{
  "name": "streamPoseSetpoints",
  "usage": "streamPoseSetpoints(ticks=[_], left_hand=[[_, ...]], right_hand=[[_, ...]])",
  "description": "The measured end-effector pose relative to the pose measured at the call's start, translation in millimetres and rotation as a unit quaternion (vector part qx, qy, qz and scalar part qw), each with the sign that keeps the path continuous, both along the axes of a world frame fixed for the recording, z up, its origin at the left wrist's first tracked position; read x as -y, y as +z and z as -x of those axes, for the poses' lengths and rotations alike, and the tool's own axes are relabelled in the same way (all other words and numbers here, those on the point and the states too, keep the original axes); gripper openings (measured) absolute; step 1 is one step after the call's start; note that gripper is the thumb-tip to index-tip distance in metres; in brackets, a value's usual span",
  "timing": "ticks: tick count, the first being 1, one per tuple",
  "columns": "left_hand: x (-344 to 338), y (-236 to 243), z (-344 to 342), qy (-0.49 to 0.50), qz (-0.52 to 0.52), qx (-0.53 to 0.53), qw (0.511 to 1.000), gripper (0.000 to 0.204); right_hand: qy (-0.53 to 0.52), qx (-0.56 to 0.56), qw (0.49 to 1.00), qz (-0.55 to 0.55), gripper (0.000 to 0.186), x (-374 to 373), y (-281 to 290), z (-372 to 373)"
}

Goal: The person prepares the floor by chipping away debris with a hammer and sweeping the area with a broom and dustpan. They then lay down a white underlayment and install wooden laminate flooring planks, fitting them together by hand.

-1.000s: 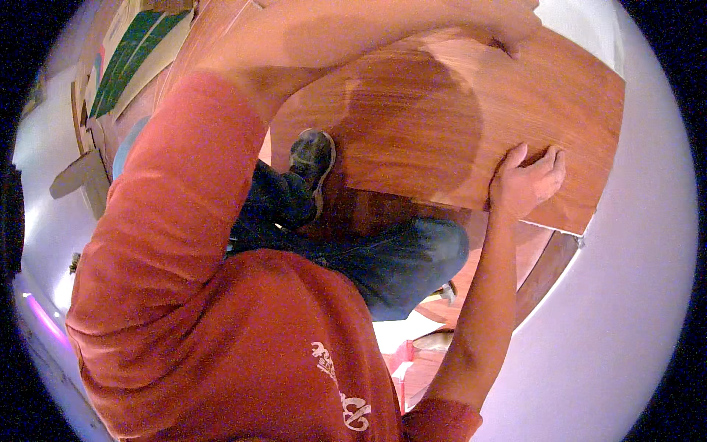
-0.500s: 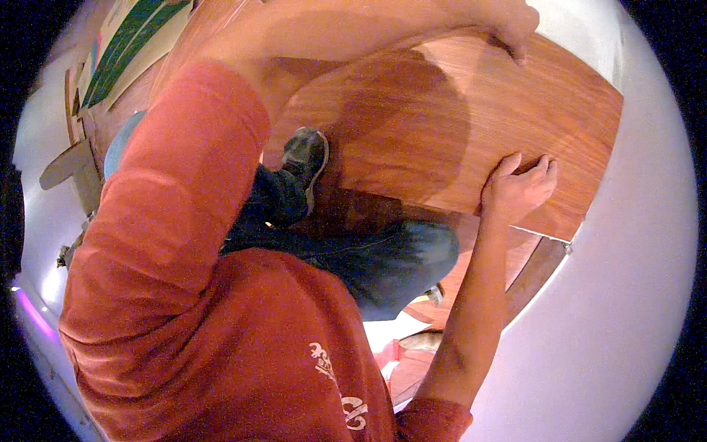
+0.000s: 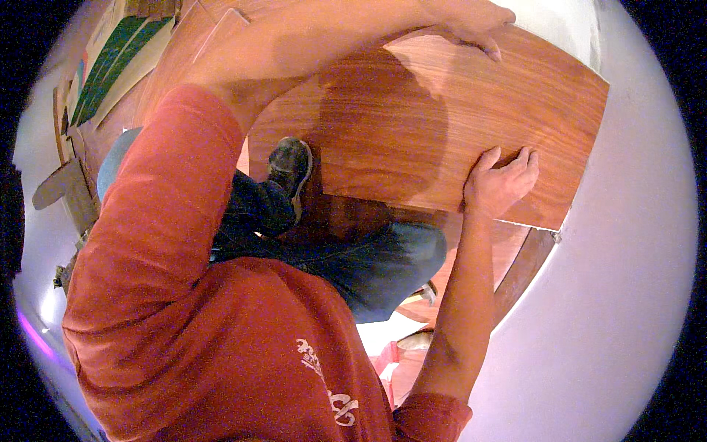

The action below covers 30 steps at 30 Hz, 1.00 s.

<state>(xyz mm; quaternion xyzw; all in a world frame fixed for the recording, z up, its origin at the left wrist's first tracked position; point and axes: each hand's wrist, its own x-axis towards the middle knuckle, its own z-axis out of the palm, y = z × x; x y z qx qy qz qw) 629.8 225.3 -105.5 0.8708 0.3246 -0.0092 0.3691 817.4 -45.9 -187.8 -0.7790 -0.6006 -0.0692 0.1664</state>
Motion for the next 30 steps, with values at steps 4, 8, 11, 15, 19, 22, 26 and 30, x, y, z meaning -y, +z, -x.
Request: streamPoseSetpoints(ticks=[4, 8, 11, 15, 19, 22, 26, 30], left_hand=[[2.8, 4.2, 0.7, -0.004, -0.022, 0.006, 1.000, 0.066], [3.8, 9.3, 0.1, 0.000, 0.001, -0.008, 1.000, 0.067], [-0.8, -2.5, -0.6, -0.013, -0.012, 0.004, 1.000, 0.067], [-4.4, -4.1, 1.3, -0.021, 0.002, -0.005, 1.000, 0.066], [-4.4, -7.8, 2.0, -0.025, -0.028, -0.014, 0.999, 0.068], [-9.5, -7.8, -6.5, -0.068, -0.031, -0.009, 0.997, 0.072], [-13.5, -27.1, -13.4, -0.058, -0.061, -0.035, 0.996, 0.092], [-9.4, -11.6, -22.6, -0.042, -0.037, -0.060, 0.997, 0.092]], right_hand=[[-0.003, 0.003, 1.000, 0.003, 0.057, 0.2, 1.4, 1.6], [-0.004, 0.005, 1.000, 0.008, 0.056, -1.0, 2.7, 2.0], [-0.004, 0.003, 1.000, 0.005, 0.055, -0.7, 1.7, 0.5], [0.000, 0.004, 1.000, 0.002, 0.055, -1.6, 2.6, 2.0], [0.009, 0.000, 1.000, -0.006, 0.055, -2.9, 1.3, 2.4], [-0.005, 0.007, 1.000, -0.002, 0.054, -1.2, 3.5, -2.3], [-0.032, -0.013, 0.998, 0.058, 0.053, -8.5, 8.2, -4.0], [-0.036, -0.018, 0.999, -0.004, 0.056, -2.8, -4.8, -5.6]])
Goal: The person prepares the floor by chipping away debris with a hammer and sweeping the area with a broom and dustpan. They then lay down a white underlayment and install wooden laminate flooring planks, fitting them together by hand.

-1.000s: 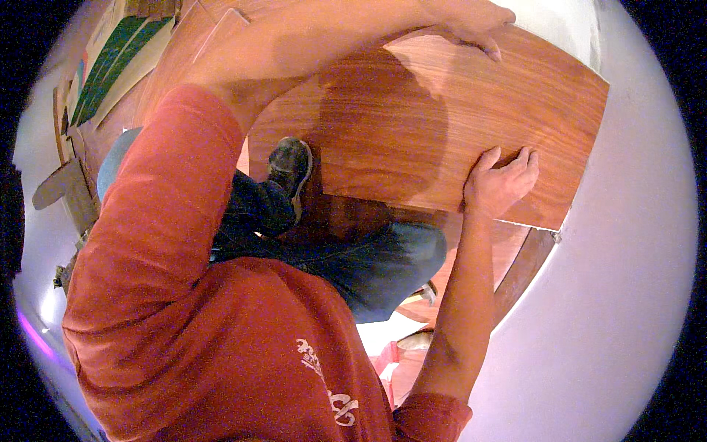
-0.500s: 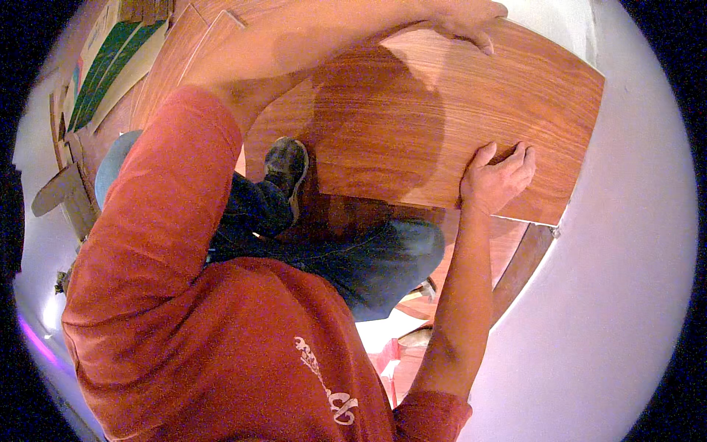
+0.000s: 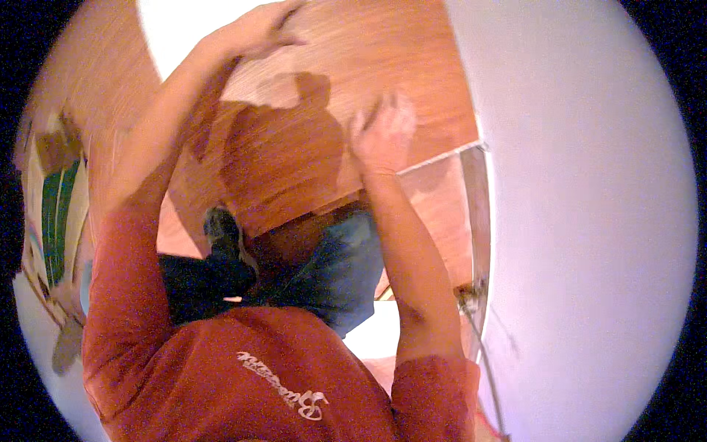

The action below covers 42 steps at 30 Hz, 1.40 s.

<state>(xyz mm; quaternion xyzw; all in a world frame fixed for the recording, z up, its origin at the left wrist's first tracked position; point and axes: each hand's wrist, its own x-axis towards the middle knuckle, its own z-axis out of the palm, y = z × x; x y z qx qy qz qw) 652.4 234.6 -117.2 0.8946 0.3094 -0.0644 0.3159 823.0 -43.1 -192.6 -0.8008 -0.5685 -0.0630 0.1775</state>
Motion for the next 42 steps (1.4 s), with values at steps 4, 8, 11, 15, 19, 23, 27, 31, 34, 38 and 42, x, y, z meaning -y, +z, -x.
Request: streamPoseSetpoints(ticks=[4, 8, 11, 15, 19, 23, 27, 31, 34, 38, 42], left_hand=[[-1.2, -21.5, 1.1, 0.047, -0.005, 0.039, 0.998, 0.085], [3.4, -29.8, 0.0, 0.057, -0.011, 0.052, 0.997, 0.084], [1.0, -36.9, 5.3, 0.070, -0.005, 0.070, 0.995, 0.081], [15.9, -1.0, -8.5, 0.157, 0.005, -0.010, 0.988, 0.071], [38.6, 68.3, -4.7, 0.220, -0.034, 0.008, 0.975, 0.061], [46.7, 115.2, 49.9, 0.301, -0.078, 0.071, 0.948, 0.053], [100.1, 130.7, 85.4, 0.380, 0.067, 0.168, 0.907, 0.049], [149.1, 104.2, 115.4, 0.364, 0.118, 0.183, 0.906, 0.045], [213.0, 121.8, 84.8, 0.316, 0.212, 0.121, 0.917, 0.050], [200.1, 55.3, 68.1, 0.216, 0.194, 0.056, 0.955, 0.062], [201.3, 40.2, 22.8, 0.140, -0.037, -0.094, 0.985, 0.084]], right_hand=[[-0.011, -0.066, 0.998, 0.001, 0.060, 1.0, 8.1, 1.8], [-0.014, -0.069, 0.997, -0.010, 0.062, 4.7, 6.1, -0.3], [-0.022, -0.068, 0.997, -0.012, 0.062, 7.8, 7.7, 2.7], [-0.026, -0.074, 0.997, -0.020, 0.064, 10.4, 9.9, 5.0], [-0.026, -0.070, 0.997, -0.030, 0.064, 13.6, 3.2, 2.4], [-0.039, -0.082, 0.996, 0.003, 0.060, 14.3, 7.0, 2.9], [-0.084, -0.244, 0.955, -0.147, 0.048, 25.9, 21.5, 7.8], [-0.007, -0.849, 0.443, -0.287, 0.052, 64.3, 72.5, 107.4], [-0.102, -0.719, 0.626, -0.285, 0.048, 107.8, 114.7, 149.9], [-0.266, -0.693, 0.622, -0.248, 0.041, 184.4, 106.6, 144.4], [-0.339, -0.691, 0.563, -0.301, 0.040, 228.4, 109.6, 128.6]])
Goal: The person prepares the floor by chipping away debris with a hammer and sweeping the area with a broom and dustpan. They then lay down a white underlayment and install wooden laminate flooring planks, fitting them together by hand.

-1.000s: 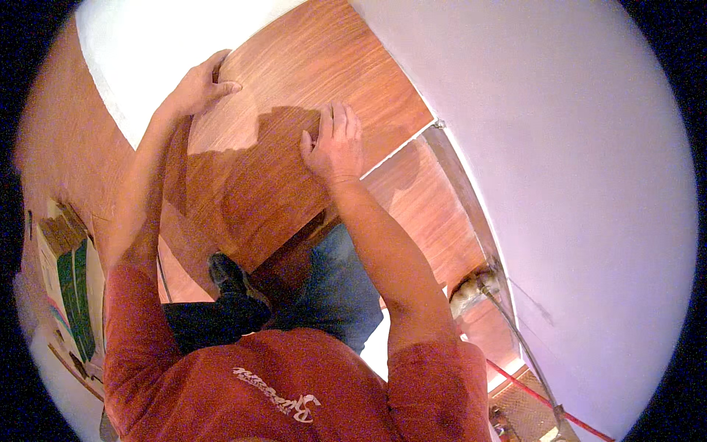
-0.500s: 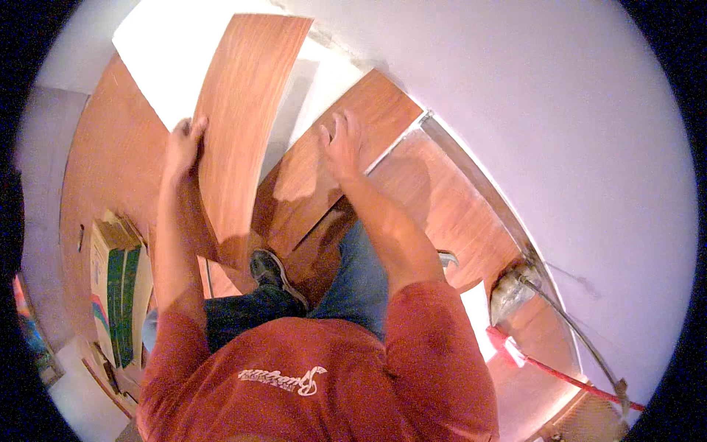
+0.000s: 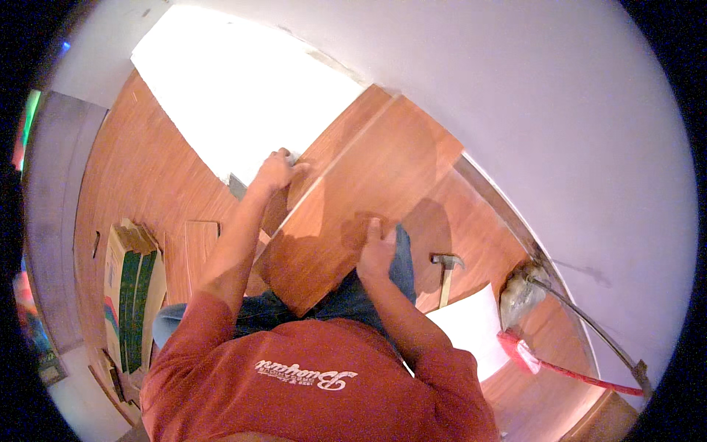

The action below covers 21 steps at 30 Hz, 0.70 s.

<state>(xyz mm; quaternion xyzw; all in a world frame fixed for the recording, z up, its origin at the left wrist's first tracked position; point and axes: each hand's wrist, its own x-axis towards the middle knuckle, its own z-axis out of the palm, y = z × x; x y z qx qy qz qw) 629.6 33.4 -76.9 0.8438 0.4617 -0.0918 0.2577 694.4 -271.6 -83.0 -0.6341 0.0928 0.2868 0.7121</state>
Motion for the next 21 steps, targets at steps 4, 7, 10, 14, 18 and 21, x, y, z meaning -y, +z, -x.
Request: streamPoseSetpoints(ticks=[4, 7, 10, 14, 18, 21], left_hand=[[6.0, -2.4, -19.5, -0.047, -0.034, -0.099, 0.993, 0.101], [-0.7, -20.0, -19.6, -0.042, -0.021, -0.103, 0.994, 0.101], [-4.3, -29.5, -19.5, -0.048, -0.033, -0.076, 0.995, 0.096], [-35.8, -53.7, -19.5, -0.072, 0.080, -0.055, 0.993, 0.077], [-43.0, -70.2, -5.8, -0.024, 0.098, 0.050, 0.994, 0.063], [-23.9, -50.6, -1.9, 0.012, 0.068, 0.125, 0.990, 0.056]], right_hand=[[-0.053, -0.018, 0.997, -0.044, 0.049, 31.2, 0.3, -18.8], [-0.038, 0.001, 0.995, -0.089, 0.045, 50.7, -11.0, -33.0], [-0.055, -0.019, 0.995, -0.079, 0.042, 53.6, -3.8, -39.8], [-0.064, -0.039, 0.992, -0.105, 0.042, 53.2, -7.2, -41.5], [-0.080, -0.070, 0.993, -0.060, 0.042, 44.6, -1.1, -38.2], [-0.078, -0.063, 0.994, -0.050, 0.042, 47.9, -7.4, -38.9]])
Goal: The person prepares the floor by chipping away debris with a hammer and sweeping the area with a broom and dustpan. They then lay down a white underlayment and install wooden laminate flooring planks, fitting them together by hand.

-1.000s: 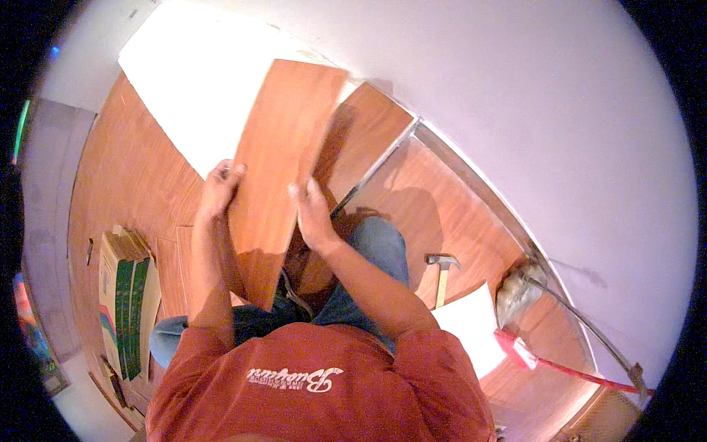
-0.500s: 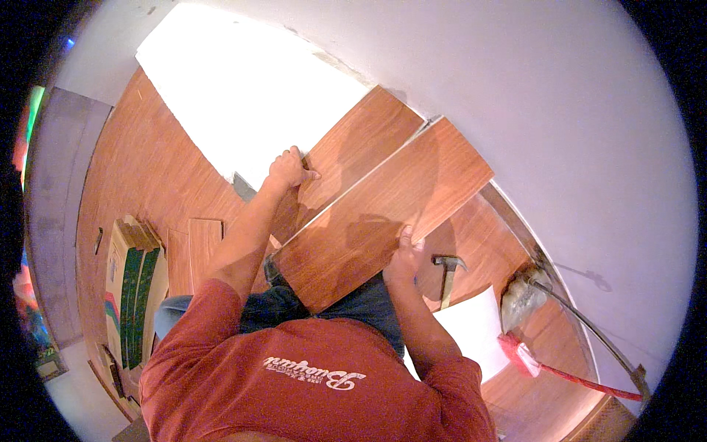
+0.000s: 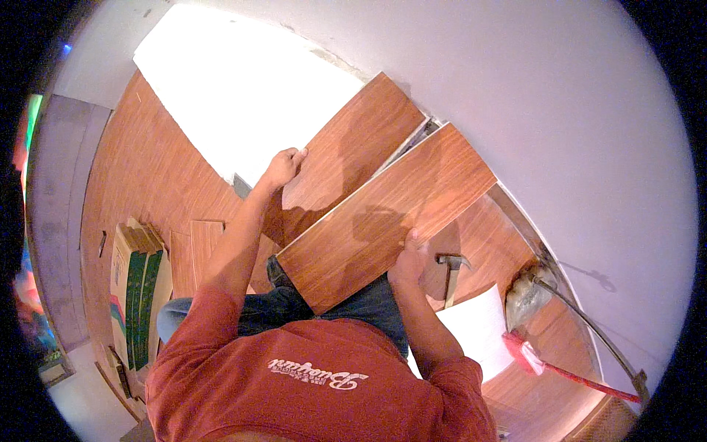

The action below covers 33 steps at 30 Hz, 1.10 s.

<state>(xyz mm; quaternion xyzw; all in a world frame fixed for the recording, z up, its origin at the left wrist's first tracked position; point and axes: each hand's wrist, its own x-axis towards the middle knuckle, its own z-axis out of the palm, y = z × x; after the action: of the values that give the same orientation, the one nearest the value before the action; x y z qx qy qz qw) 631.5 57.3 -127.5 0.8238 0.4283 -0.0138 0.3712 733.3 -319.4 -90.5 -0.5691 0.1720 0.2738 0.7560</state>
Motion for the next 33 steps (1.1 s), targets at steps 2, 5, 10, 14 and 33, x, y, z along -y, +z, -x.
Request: streamPoseSetpoints(ticks=[2, 5, 10, 14, 33], left_hand=[[-3.7, 17.9, 9.4, 0.025, -0.018, 0.020, 0.999, 0.053], [-39.5, 35.5, 38.5, 0.073, -0.002, 0.032, 0.997, 0.052], [-91.7, 59.4, 83.1, 0.151, -0.049, 0.032, 0.987, 0.055], [-116.0, 57.5, 97.1, 0.213, -0.019, 0.067, 0.975, 0.054], [-130.7, 5.9, 41.3, 0.111, 0.013, 0.039, 0.993, 0.052]], right_hand=[[0.012, -0.022, 1.000, -0.001, 0.043, -2.3, 2.6, 2.0], [0.023, 0.023, 0.999, 0.027, 0.040, -15.7, -14.0, 2.1], [0.080, 0.074, 0.989, 0.096, 0.031, -80.1, -50.3, 1.7], [0.042, 0.072, 0.995, 0.060, 0.027, -142.6, -80.3, 0.5], [0.244, 0.280, 0.814, 0.446, 0.083, -176.9, -62.6, -30.6]])
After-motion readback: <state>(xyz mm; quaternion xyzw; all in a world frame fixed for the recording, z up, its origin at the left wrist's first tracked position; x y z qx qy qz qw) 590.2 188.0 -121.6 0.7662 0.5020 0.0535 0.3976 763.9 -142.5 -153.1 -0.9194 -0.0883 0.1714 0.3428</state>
